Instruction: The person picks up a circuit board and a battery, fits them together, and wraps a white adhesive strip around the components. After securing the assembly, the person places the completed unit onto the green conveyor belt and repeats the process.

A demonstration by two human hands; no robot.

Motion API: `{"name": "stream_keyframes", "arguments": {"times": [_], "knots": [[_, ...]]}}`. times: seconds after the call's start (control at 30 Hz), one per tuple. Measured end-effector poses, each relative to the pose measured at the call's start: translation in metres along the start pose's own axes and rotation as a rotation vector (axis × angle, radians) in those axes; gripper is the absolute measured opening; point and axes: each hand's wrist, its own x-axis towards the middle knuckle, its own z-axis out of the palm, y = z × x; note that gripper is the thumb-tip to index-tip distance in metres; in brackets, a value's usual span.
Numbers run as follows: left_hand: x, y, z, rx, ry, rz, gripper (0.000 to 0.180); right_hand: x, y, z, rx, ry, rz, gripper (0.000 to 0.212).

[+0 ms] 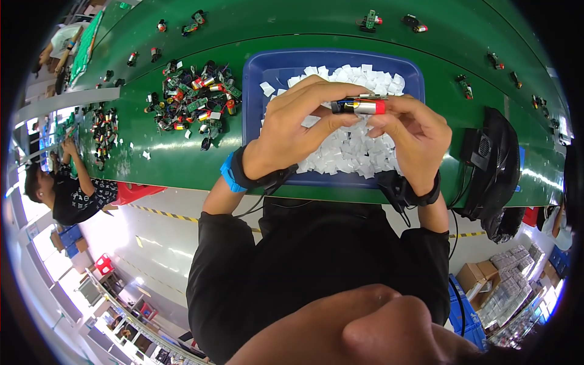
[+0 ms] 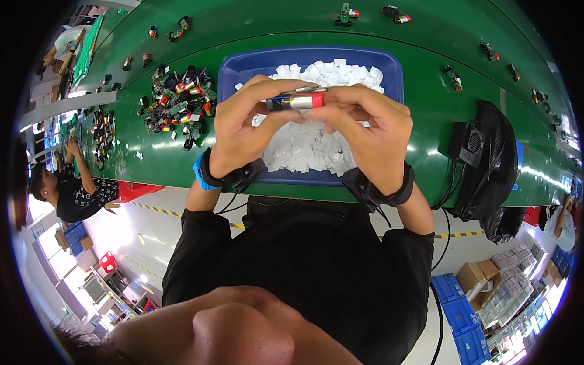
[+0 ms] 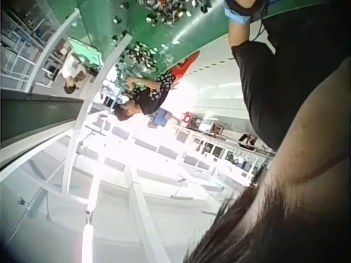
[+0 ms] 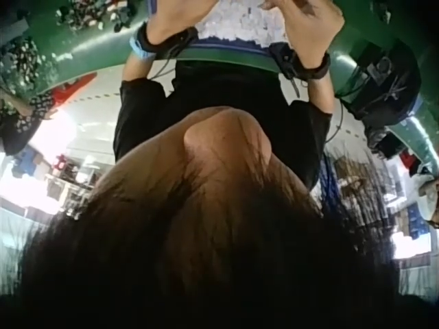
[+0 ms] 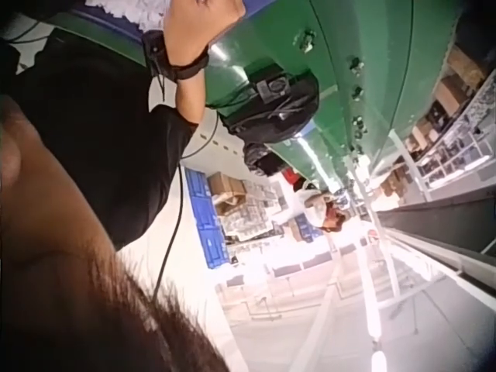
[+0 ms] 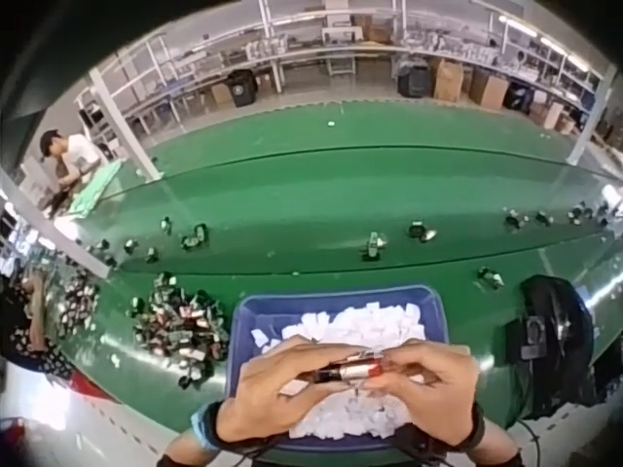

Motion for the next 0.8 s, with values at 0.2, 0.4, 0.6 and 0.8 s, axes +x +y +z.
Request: {"name": "stream_keyframes", "arguments": {"times": [0.2,0.4,0.6,0.8], "knots": [[0.001,-0.002,0.003,0.048,0.019,0.053,0.041,0.004,-0.006,-0.003,0.038,-0.086,0.105,0.014],[-0.001,0.0,0.004,0.096,-0.002,0.079,0.04,0.003,-0.006,-0.005,0.031,-0.098,0.106,0.013],[0.0,-0.001,0.005,0.111,0.037,0.077,0.031,0.0,0.004,-0.001,-0.033,-0.108,0.071,0.015],[0.003,0.008,0.006,-0.211,0.015,-0.293,0.024,0.007,0.0,-0.001,-0.21,-0.098,0.016,0.018]]}}
